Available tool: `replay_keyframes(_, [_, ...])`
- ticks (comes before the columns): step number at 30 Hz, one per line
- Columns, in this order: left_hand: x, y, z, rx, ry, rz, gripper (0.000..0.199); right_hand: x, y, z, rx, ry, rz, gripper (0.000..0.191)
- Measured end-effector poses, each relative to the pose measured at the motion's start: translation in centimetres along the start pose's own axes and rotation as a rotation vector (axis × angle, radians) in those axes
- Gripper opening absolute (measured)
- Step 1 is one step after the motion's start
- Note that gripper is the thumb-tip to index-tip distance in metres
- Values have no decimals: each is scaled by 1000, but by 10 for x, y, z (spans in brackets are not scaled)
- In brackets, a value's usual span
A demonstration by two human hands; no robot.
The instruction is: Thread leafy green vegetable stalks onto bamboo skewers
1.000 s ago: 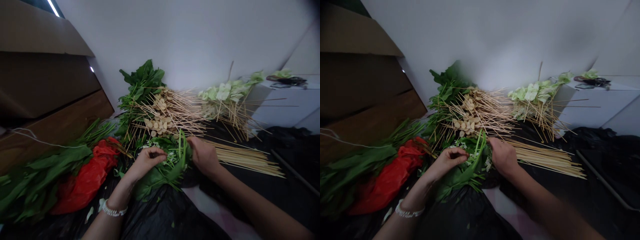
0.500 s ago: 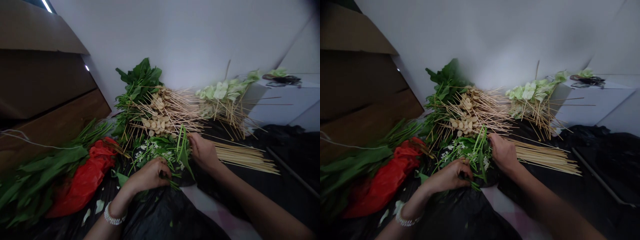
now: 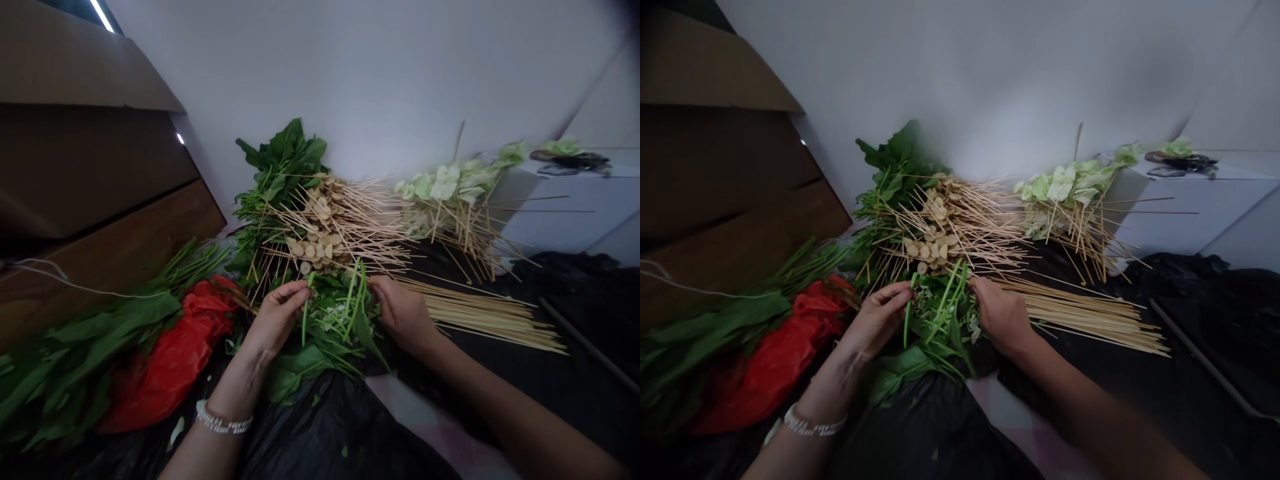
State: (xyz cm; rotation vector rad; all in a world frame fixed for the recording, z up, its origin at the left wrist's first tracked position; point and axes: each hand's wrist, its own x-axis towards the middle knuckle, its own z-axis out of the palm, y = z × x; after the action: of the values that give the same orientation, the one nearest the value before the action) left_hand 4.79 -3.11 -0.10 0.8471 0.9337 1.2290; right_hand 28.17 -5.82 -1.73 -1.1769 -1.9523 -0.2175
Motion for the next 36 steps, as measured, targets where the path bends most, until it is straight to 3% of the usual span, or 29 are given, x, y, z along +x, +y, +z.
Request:
replay_keyframes(4, [-1,-2,2,-48,-62,-93,34,-8,-9,9,-42,-84,-89,27])
replay_keyframes(10, [-2,-3,1,-29,-112,-92,34,-14,-13,16,-68,-173,-142,26])
replay_keyframes(22, [-5,-4,6,57,-162,-62,33,-16,-15,18,-75,-177,-132,26])
replay_keyframes(36, [-6,-5,7,114,-137,-25,34,-16,-16,18,-83,-189,-130,25])
